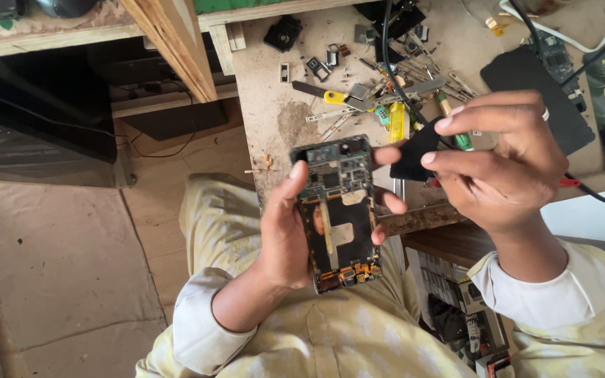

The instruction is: The person holds a disassembled smartphone and repeatedly presses and adjusts internal components and connectors with their fingers. They rotate the phone to access different sides and continue manipulating small parts inside the chassis.

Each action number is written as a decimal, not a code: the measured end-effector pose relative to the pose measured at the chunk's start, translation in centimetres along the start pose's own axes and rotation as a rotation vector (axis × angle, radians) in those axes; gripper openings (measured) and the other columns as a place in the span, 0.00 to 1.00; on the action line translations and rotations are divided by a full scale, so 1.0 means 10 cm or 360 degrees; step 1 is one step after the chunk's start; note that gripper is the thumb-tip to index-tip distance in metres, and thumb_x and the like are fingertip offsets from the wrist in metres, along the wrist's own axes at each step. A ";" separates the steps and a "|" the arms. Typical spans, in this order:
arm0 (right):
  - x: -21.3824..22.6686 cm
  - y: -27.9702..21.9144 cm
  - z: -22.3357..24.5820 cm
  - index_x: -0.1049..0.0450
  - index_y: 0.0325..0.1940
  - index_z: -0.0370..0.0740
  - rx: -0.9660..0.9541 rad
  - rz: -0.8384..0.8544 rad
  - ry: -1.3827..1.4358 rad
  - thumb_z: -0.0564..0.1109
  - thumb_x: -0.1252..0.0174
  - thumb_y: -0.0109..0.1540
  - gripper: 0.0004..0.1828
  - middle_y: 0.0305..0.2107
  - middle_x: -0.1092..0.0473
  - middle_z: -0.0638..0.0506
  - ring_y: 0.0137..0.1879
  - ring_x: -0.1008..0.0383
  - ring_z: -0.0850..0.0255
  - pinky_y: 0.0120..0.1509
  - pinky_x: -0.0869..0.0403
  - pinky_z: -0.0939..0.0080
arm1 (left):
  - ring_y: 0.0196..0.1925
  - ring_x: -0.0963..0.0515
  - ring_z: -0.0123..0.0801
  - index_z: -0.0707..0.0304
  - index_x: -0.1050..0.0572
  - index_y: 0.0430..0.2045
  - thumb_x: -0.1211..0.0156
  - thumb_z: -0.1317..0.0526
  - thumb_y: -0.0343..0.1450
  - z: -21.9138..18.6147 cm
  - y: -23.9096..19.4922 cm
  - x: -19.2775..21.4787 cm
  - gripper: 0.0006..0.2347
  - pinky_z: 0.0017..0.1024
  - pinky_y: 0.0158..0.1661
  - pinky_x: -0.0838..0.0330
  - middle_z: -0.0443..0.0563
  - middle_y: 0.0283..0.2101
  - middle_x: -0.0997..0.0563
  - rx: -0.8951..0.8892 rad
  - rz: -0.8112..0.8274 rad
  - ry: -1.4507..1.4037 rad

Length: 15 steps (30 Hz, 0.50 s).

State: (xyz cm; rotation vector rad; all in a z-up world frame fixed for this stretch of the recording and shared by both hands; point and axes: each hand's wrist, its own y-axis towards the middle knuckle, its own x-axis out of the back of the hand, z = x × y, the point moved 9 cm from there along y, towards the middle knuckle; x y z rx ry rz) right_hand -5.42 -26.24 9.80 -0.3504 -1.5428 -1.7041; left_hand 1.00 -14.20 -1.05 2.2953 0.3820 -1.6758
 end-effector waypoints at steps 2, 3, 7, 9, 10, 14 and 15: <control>-0.01 0.01 0.00 0.22 0.32 0.40 -0.0015 -0.0020 0.0042 0.26 0.30 0.52 0.13 0.40 0.29 0.46 0.48 0.26 0.51 0.50 0.23 0.56 | 0.50 0.23 0.45 0.79 0.37 0.67 0.58 0.40 0.82 0.02 -0.02 -0.02 0.33 0.37 0.46 0.26 0.68 0.63 0.31 0.0056 0.0028 0.0008; -0.02 0.02 0.00 0.22 0.32 0.39 -0.0024 -0.0026 0.0053 0.26 0.31 0.53 0.13 0.40 0.29 0.46 0.48 0.25 0.51 0.50 0.23 0.57 | 0.48 0.23 0.44 0.79 0.37 0.68 0.58 0.40 0.82 0.02 -0.03 -0.03 0.33 0.37 0.47 0.26 0.71 0.59 0.30 0.0087 0.0044 0.0009; -0.06 0.00 -0.16 0.23 0.31 0.38 -0.0361 -0.0092 0.0307 0.28 0.34 0.56 0.08 0.42 0.31 0.41 0.46 0.25 0.56 0.46 0.21 0.62 | 0.50 0.21 0.44 0.75 0.38 0.68 0.57 0.43 0.78 0.02 -0.01 0.04 0.32 0.39 0.44 0.25 0.61 0.68 0.27 0.0053 -0.0141 -0.0013; -0.07 -0.03 -0.16 0.25 0.36 0.36 -0.0401 -0.0103 0.0284 0.30 0.39 0.62 0.05 0.45 0.32 0.40 0.49 0.25 0.59 0.50 0.22 0.62 | 0.47 0.22 0.44 0.76 0.39 0.67 0.58 0.44 0.76 0.02 0.00 0.10 0.32 0.40 0.42 0.26 0.58 0.65 0.24 0.0058 -0.0255 0.0005; -0.08 -0.06 -0.16 0.26 0.39 0.35 -0.0425 -0.0107 0.0273 0.31 0.42 0.64 0.04 0.47 0.33 0.39 0.50 0.25 0.61 0.53 0.23 0.62 | 0.46 0.22 0.44 0.76 0.39 0.66 0.59 0.44 0.75 0.03 -0.01 0.14 0.32 0.41 0.41 0.27 0.57 0.63 0.23 0.0064 -0.0314 0.0012; -0.28 -0.41 -0.52 0.30 0.51 0.34 -0.1208 -0.0322 0.1146 0.38 0.42 0.64 0.12 0.40 0.25 0.49 0.42 0.24 0.69 0.47 0.25 0.72 | 0.40 0.23 0.42 0.76 0.37 0.69 0.59 0.42 0.83 -0.01 -0.01 -0.04 0.30 0.35 0.46 0.28 0.66 0.47 0.20 -0.0013 0.0050 -0.0178; -0.36 -0.47 -0.53 0.29 0.54 0.31 -0.1271 -0.0296 0.1303 0.38 0.41 0.65 0.14 0.40 0.25 0.48 0.43 0.24 0.69 0.50 0.25 0.72 | 0.40 0.23 0.42 0.76 0.38 0.69 0.59 0.42 0.83 -0.01 -0.01 -0.04 0.30 0.35 0.47 0.28 0.66 0.46 0.20 -0.0004 0.0046 -0.0159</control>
